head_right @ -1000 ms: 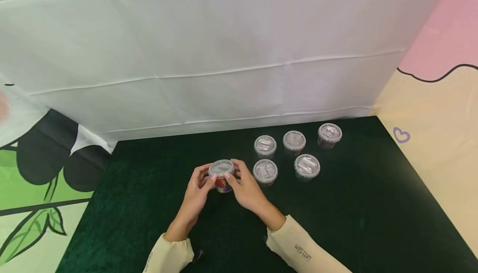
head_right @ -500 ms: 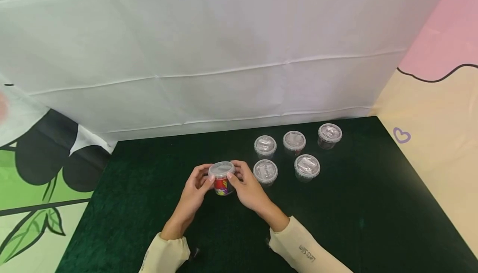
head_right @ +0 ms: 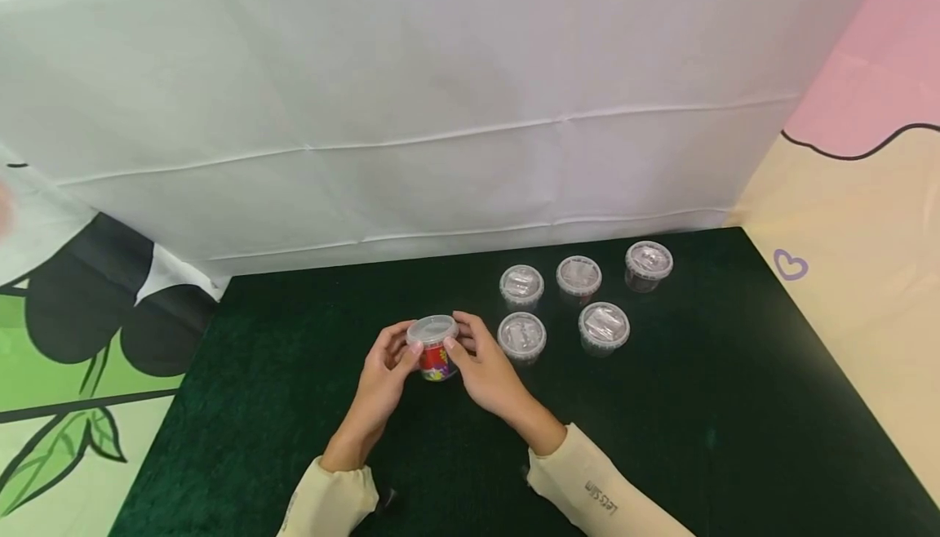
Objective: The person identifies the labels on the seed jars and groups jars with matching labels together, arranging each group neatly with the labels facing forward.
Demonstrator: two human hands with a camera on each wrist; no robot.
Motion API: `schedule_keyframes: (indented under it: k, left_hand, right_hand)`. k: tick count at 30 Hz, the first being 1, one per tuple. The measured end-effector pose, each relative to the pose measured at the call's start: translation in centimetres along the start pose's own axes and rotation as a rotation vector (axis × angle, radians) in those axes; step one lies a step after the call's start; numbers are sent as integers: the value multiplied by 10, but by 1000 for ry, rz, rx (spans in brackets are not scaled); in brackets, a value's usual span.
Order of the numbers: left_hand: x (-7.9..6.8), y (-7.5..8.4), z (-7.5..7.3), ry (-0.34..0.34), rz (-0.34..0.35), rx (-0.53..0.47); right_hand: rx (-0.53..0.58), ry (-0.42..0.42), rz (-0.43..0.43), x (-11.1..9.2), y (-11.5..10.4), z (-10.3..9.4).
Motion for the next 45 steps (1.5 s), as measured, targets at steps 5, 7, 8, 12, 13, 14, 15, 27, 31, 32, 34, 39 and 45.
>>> schedule_keyframes:
  k: [5,7,8,12,13,14,15,27,31,32,34,39,45]
  left_hand:
    - [1,1,1,46,-11,0]
    - [2,2,2,52,-10,-1]
    - [2,2,3,55,-11,-1]
    - [2,1,5,68,-9,-7]
    - [3,0,5,71,-11,-8]
    - [3,0,6,73,-11,-9]
    - [3,0,7,73,-11,-10]
    - [-1,4,7,53,-37,18]
    - [-1,6,3,23,-33,-15]
    - [0,7,2,16,-31,-22]
    - [1,8,0,-1,-27,-31]
    - [3,7,-4,-56,-30,-33]
    - [3,5,-5,-122,-26,-44]
  right_hand:
    - [-36,21,-15,1,-3,2]
    - [-46,31,-16,1,-4,2]
    - [-50,36,-16,2,-4,3]
    - [-51,56,-7,3,-3,4]
    - [-48,61,-5,3,-3,5]
    - [-47,67,-1,4,-2,6]
    - [-45,74,2,4,-2,6]
    - [-25,68,29,3,1,4]
    - [25,38,52,0,-2,-1]
    - [43,29,56,-1,-3,-2]
    - [72,8,58,-2,-4,-4]
    - [123,-35,60,-5,-6,-7]
    - [122,-57,86,-8,-8,-8]
Point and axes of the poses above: each hand's wrist, its own x-axis towards the middle knuckle, its own z-axis out of the palm, y = z × x, the point moved 1 cm from there along x, towards the middle knuckle, and after that the axes turned 12 degrees about -y, right-handed, at the moved point
